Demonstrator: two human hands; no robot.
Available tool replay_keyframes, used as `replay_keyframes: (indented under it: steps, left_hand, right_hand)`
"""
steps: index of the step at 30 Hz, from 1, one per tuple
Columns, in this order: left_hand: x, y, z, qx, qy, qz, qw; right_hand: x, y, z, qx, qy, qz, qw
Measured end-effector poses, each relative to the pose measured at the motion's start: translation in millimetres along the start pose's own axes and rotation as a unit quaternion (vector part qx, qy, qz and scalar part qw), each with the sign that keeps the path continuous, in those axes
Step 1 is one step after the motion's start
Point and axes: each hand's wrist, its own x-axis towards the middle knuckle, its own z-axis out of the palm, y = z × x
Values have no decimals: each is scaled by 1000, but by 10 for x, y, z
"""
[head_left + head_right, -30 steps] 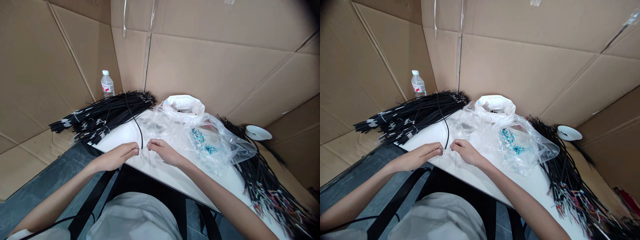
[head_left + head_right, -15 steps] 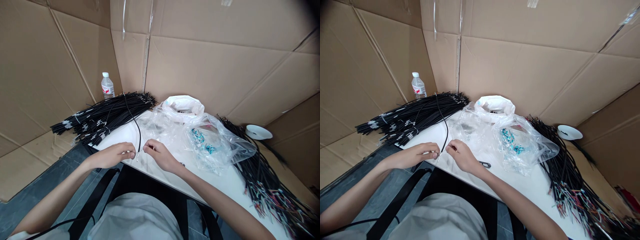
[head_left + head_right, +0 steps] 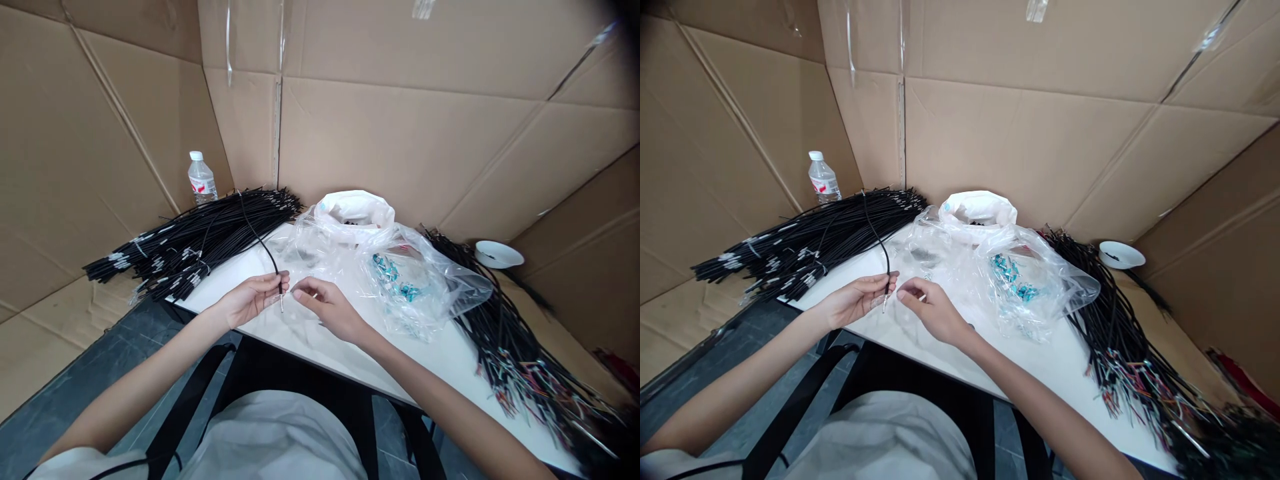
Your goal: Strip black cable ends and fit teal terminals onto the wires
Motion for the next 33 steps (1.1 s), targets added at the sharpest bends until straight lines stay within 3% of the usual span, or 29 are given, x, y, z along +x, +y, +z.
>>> replay_keyframes:
  steps: [2,4,7,11,16,19,23,29,33]
  left_hand:
    - [29,32,38,-8,11,28,1000]
    - [38,90,73,-9,18,56,998]
    - [58,206,135,-4,20,92,996]
    - [165,376,243,16,11,135,991]
    - [399,594,413,73,-12,185,980]
    - [556,731,486,118,-32,213,969]
    - [755,898,513,182,-59,234,953]
    - [1025,1055,521,267,-86,227,933]
    - [1166,1131,561,317,-103,210,919]
  right_hand:
    - [-138,-37,-101,-125,84,-24,988]
    - [-320,-35,-201,-297,138,-66,942]
    - [-611,75,-295,-502,105,-69,856]
    - [-856,338,-300,-603,28,-13,797]
    - [-807,590,-287,-635,19,6,773]
    - [-721,649,-308,-630,47,8,775]
    - [-654,612,-320,-601,36,33,798]
    - [-590,374,-413,-431,9,162,888]
    - [-535,234,-584,-148,4,194,970]
